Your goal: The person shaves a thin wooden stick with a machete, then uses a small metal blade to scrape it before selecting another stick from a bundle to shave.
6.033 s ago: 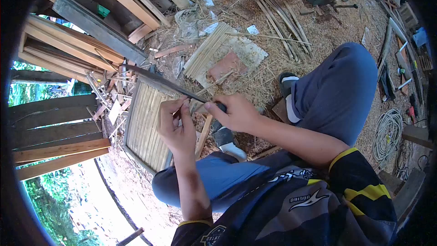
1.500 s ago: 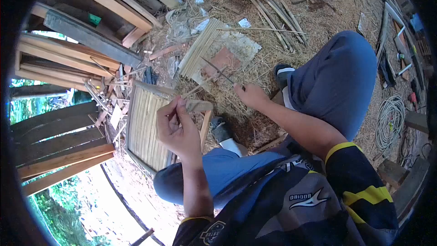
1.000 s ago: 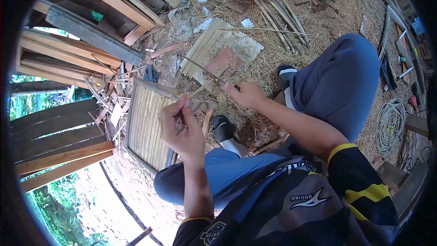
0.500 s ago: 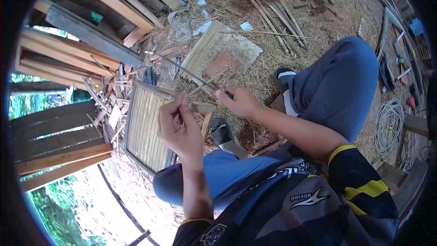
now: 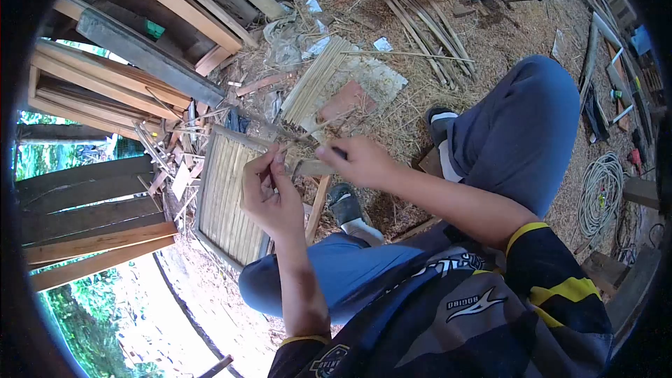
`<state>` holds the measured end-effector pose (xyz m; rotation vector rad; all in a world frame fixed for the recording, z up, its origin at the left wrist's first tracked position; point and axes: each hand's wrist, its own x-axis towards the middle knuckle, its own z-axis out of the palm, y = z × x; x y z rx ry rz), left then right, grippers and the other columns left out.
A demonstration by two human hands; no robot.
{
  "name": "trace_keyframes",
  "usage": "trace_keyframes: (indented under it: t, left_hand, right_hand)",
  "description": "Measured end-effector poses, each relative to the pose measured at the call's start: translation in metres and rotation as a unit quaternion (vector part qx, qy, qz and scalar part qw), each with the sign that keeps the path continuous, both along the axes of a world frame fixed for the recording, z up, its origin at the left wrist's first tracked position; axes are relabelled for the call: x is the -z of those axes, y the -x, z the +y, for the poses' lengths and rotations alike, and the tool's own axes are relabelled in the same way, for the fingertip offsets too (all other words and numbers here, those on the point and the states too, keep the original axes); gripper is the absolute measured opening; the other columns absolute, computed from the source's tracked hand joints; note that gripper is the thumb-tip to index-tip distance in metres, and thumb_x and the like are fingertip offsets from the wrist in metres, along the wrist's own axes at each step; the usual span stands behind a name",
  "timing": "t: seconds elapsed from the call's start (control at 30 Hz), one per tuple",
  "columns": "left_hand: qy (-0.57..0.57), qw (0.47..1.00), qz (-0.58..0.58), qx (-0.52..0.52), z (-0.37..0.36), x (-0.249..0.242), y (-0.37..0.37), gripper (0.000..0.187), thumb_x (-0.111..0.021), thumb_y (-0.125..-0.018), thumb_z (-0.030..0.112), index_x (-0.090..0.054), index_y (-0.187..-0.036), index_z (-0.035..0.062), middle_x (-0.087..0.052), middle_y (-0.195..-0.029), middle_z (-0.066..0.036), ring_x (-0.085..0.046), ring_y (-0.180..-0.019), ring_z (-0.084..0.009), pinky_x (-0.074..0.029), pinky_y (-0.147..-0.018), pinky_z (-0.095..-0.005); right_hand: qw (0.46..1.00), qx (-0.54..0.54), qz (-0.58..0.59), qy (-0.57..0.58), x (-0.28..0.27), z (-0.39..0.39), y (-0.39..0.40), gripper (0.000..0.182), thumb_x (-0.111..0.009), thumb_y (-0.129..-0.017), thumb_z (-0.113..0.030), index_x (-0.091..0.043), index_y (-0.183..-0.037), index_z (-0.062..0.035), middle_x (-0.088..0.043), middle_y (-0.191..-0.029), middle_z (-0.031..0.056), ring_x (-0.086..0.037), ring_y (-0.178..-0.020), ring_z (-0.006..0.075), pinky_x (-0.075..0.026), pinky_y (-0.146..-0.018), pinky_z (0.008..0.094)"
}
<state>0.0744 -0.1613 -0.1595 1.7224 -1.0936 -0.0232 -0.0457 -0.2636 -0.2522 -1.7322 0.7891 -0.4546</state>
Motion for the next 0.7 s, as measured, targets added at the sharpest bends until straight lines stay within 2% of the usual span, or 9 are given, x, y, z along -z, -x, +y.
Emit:
trace_keyframes:
  t: [0.07, 0.1, 0.2, 0.23, 0.33, 0.43, 0.53, 0.63, 0.7]
  left_hand:
    - [0.005, 1.000, 0.001, 0.004, 0.000, 0.003, 0.004, 0.011, -0.057, -0.099, -0.007, -0.061, -0.110, -0.0079, -0.070, -0.111, -0.020, -0.072, -0.100, -0.0225, -0.061, -0.088, -0.0308]
    - [0.001, 1.000, 0.000, 0.005, 0.001, 0.002, 0.009, 0.011, -0.057, -0.099, -0.007, -0.061, -0.110, -0.0077, -0.070, -0.111, -0.020, -0.072, -0.100, -0.0221, -0.061, -0.087, -0.0305]
    - [-0.002, 1.000, -0.026, 0.016, 0.005, 0.006, 0.012, 0.012, -0.059, -0.099, -0.007, -0.061, -0.110, -0.0072, -0.070, -0.111, -0.020, -0.072, -0.100, -0.0208, -0.061, -0.085, -0.0295]
    - [0.001, 0.999, -0.037, 0.023, 0.005, 0.007, 0.013, 0.012, -0.059, -0.099, -0.007, -0.061, -0.110, -0.0070, -0.071, -0.111, -0.019, -0.072, -0.099, -0.0204, -0.061, -0.085, -0.0292]
    - [-0.015, 0.999, -0.034, 0.029, 0.003, 0.000, 0.019, 0.012, -0.060, -0.098, -0.007, -0.061, -0.110, -0.0063, -0.070, -0.109, -0.018, -0.072, -0.098, -0.0197, -0.060, -0.084, -0.0283]
    - [-0.009, 1.000, 0.010, 0.024, 0.002, 0.002, 0.017, 0.012, -0.061, -0.097, -0.008, -0.062, -0.109, -0.0061, -0.070, -0.107, -0.017, -0.071, -0.096, -0.0187, -0.059, -0.085, -0.0282]
    - [-0.017, 0.996, -0.071, 0.054, 0.001, 0.002, 0.015, 0.012, -0.061, -0.097, -0.009, -0.062, -0.109, -0.0063, -0.070, -0.107, -0.017, -0.071, -0.097, -0.0190, -0.058, -0.085, -0.0284]
    - [-0.009, 0.997, -0.045, 0.069, 0.000, 0.003, 0.014, 0.014, -0.061, -0.096, -0.010, -0.062, -0.109, -0.0059, -0.069, -0.106, -0.016, -0.070, -0.098, -0.0192, -0.057, -0.085, -0.0282]
    - [-0.022, 0.996, -0.050, 0.070, -0.001, -0.002, 0.010, 0.013, -0.061, -0.096, -0.009, -0.062, -0.109, -0.0049, -0.069, -0.106, -0.016, -0.070, -0.096, -0.0184, -0.056, -0.083, -0.0272]
  right_hand:
    - [0.996, -0.042, -0.069, 0.034, -0.018, 0.007, 0.006, 0.053, -0.052, -0.102, -0.049, -0.073, -0.097, -0.0001, -0.066, -0.071, 0.0226, -0.066, -0.064, 0.0390, -0.051, -0.064, 0.0476]
    - [0.995, -0.006, -0.095, 0.032, -0.012, 0.010, 0.007, 0.058, -0.053, -0.101, -0.052, -0.072, -0.092, 0.0014, -0.064, -0.068, 0.0224, -0.065, -0.061, 0.0371, -0.050, -0.061, 0.0468]
    - [0.997, 0.038, 0.058, -0.022, 0.026, -0.007, 0.006, 0.062, -0.053, -0.100, -0.055, -0.072, -0.088, 0.0031, -0.063, -0.066, 0.0227, -0.065, -0.060, 0.0357, -0.050, -0.060, 0.0464]
    - [0.996, 0.052, 0.064, -0.029, 0.034, -0.013, 0.004, 0.065, -0.053, -0.099, -0.057, -0.071, -0.086, 0.0043, -0.063, -0.066, 0.0235, -0.065, -0.060, 0.0354, -0.050, -0.061, 0.0465]
    - [0.999, 0.024, 0.027, -0.032, 0.016, -0.005, 0.015, 0.065, -0.053, -0.099, -0.057, -0.071, -0.087, 0.0042, -0.063, -0.065, 0.0226, -0.065, -0.059, 0.0345, -0.050, -0.060, 0.0462]
    - [0.996, 0.021, -0.080, 0.027, -0.007, 0.007, 0.014, 0.063, -0.052, -0.100, -0.055, -0.071, -0.085, 0.0035, -0.063, -0.064, 0.0218, -0.064, -0.058, 0.0350, -0.050, -0.060, 0.0463]
    - [1.000, 0.011, -0.006, -0.010, 0.013, -0.003, 0.017, 0.055, -0.054, -0.101, -0.048, -0.071, -0.085, 0.0020, -0.063, -0.065, 0.0215, -0.065, -0.059, 0.0360, -0.050, -0.061, 0.0463]
    - [0.996, 0.052, 0.076, -0.022, 0.028, -0.019, 0.019, 0.051, -0.056, -0.101, -0.044, -0.071, -0.085, 0.0013, -0.063, -0.065, 0.0212, -0.064, -0.059, 0.0364, -0.050, -0.062, 0.0456]
    - [0.999, 0.030, 0.033, -0.013, 0.018, -0.014, 0.019, 0.052, -0.056, -0.101, -0.046, -0.071, -0.085, 0.0016, -0.063, -0.066, 0.0220, -0.065, -0.059, 0.0369, -0.050, -0.062, 0.0465]
